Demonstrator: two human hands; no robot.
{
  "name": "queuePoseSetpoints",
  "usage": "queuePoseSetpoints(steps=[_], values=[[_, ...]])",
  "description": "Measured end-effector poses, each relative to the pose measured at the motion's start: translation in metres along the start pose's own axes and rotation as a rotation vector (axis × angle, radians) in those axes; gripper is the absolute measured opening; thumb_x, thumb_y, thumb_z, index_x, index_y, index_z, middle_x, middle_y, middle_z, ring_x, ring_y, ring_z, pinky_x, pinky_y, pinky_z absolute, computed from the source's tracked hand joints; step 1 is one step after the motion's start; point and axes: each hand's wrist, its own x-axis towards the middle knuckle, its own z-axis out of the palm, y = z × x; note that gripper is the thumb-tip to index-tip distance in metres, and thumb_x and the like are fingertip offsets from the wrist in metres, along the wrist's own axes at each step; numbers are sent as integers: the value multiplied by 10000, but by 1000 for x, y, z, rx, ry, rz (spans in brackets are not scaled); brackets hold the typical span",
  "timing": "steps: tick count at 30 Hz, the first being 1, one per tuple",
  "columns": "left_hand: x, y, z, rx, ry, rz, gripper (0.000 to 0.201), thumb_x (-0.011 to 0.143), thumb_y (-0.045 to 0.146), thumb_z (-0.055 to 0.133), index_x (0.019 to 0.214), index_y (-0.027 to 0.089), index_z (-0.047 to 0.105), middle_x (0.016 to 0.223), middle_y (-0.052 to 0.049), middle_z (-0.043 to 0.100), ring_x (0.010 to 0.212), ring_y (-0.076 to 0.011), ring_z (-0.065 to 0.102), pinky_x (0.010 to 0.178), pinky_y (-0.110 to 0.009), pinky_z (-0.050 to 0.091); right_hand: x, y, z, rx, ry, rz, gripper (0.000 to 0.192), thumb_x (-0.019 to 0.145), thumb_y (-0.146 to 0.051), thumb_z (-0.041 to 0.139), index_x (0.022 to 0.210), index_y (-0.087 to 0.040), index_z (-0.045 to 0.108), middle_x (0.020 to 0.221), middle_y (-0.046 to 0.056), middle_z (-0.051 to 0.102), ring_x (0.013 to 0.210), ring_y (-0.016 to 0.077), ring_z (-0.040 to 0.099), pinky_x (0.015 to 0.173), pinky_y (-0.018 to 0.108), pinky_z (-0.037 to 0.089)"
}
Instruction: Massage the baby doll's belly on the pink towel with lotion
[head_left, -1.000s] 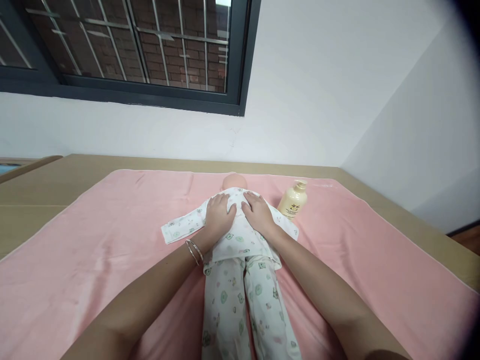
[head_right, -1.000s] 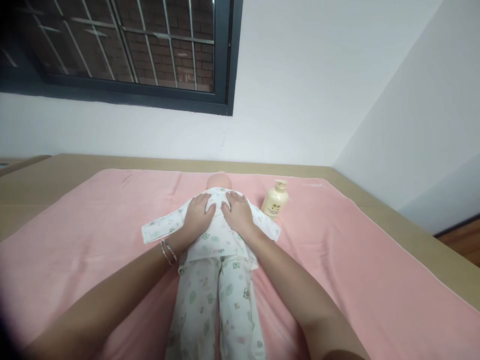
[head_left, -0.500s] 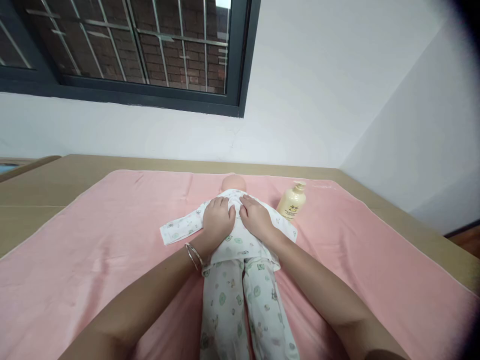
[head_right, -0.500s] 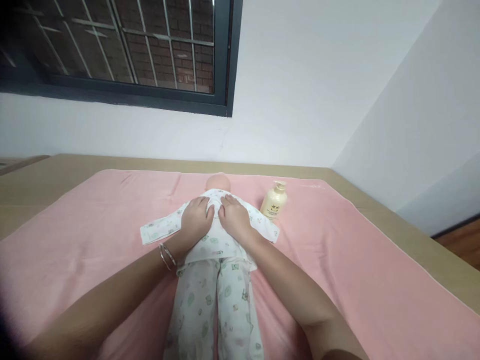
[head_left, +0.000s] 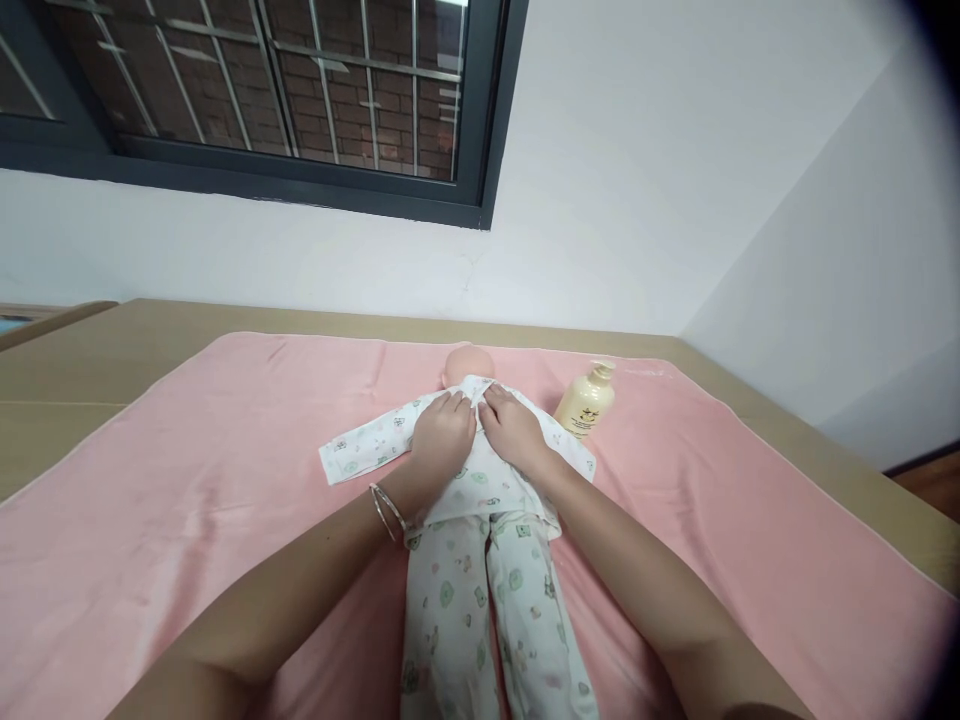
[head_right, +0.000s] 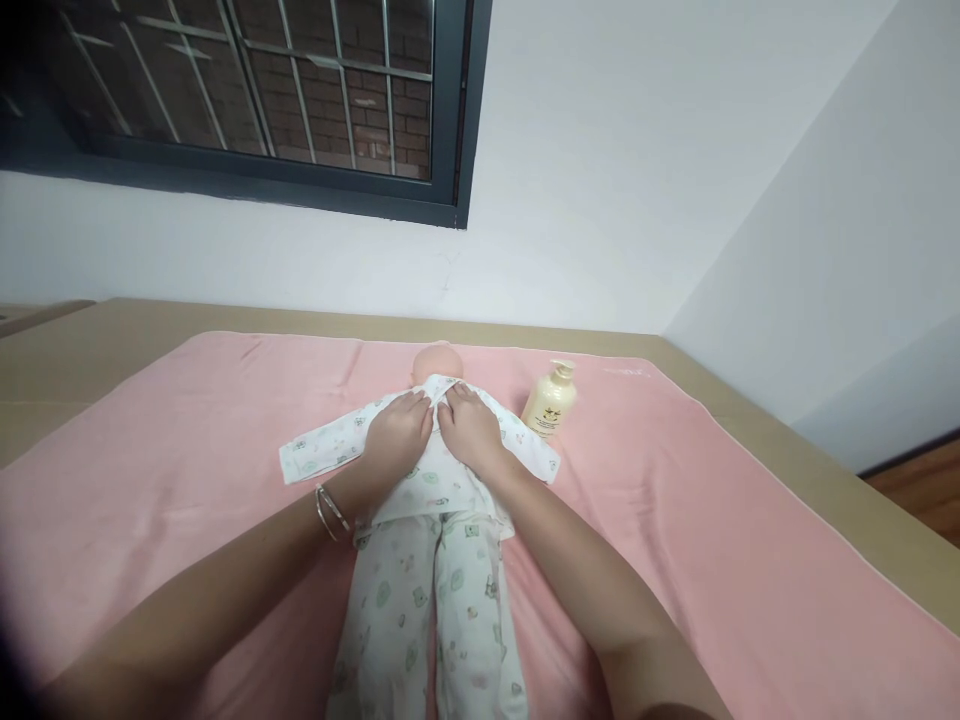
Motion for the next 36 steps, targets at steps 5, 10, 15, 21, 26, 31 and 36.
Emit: queuePoseSetpoints(steps=[5, 10, 15, 21, 26, 31, 36], values=[[-2, 5, -4, -14, 31, -36, 282, 942, 222, 420, 982, 112, 677, 1064, -138, 700, 1049, -252, 634, 965, -389, 494, 3, 4, 4, 3, 20, -26, 376, 952, -233, 342, 1210, -94, 576, 1351, 146, 523, 1299, 209, 428, 1125, 354, 277], [-4, 4, 0, -42, 40, -74, 322, 941, 221, 395, 1077, 94, 658, 1167, -160, 664, 1149, -261, 586, 1054, -411, 431, 1, 5, 8, -15, 37, -34, 425, 950, -234, 335, 1271, -48, 540, 1364, 172, 506, 1313, 237, 413, 1137, 371, 264], [-4, -3, 9, -62, -33, -160, 409, 936, 299, 395, 1219, 69, 579, 1268, -165, 611, 1244, -308, 504, 1070, -470, 396, 1, 6, 9, 5, 35, 3, 494, 952, -261, 327, 1370, -36, 464, 1419, 168, 452, 1351, 255, 372, 1147, 389, 259], [-2, -9, 15, -165, -77, -221, 437, 928, 324, 397, 1288, 106, 518, 1330, -131, 570, 1287, -301, 458, 1112, -498, 336, 1, 8, 12, 28, 39, 5, 497, 950, -274, 337, 1367, -44, 477, 1421, 160, 454, 1357, 245, 369, 1161, 391, 241], [-3, -9, 14, -174, -62, -222, 423, 925, 321, 411, 1280, 119, 522, 1319, -134, 576, 1276, -295, 470, 1105, -500, 346, 0, 8, 12, 38, 41, 12, 497, 947, -275, 343, 1369, -48, 477, 1424, 159, 450, 1359, 244, 366, 1160, 391, 245], [-6, -6, 10, -67, -6, -136, 402, 947, 295, 356, 1233, 102, 562, 1263, -161, 604, 1223, -297, 515, 1055, -478, 401, 1, 7, 10, 31, 51, 8, 495, 949, -274, 338, 1364, -45, 480, 1412, 158, 465, 1342, 240, 388, 1154, 386, 253], [-7, -5, 10, -52, 16, -141, 406, 938, 292, 368, 1222, 85, 571, 1244, -174, 612, 1210, -295, 527, 1065, -455, 393, -2, 0, 8, -25, 33, 18, 496, 944, -257, 324, 1364, -42, 476, 1416, 160, 460, 1349, 241, 378, 1151, 384, 257]])
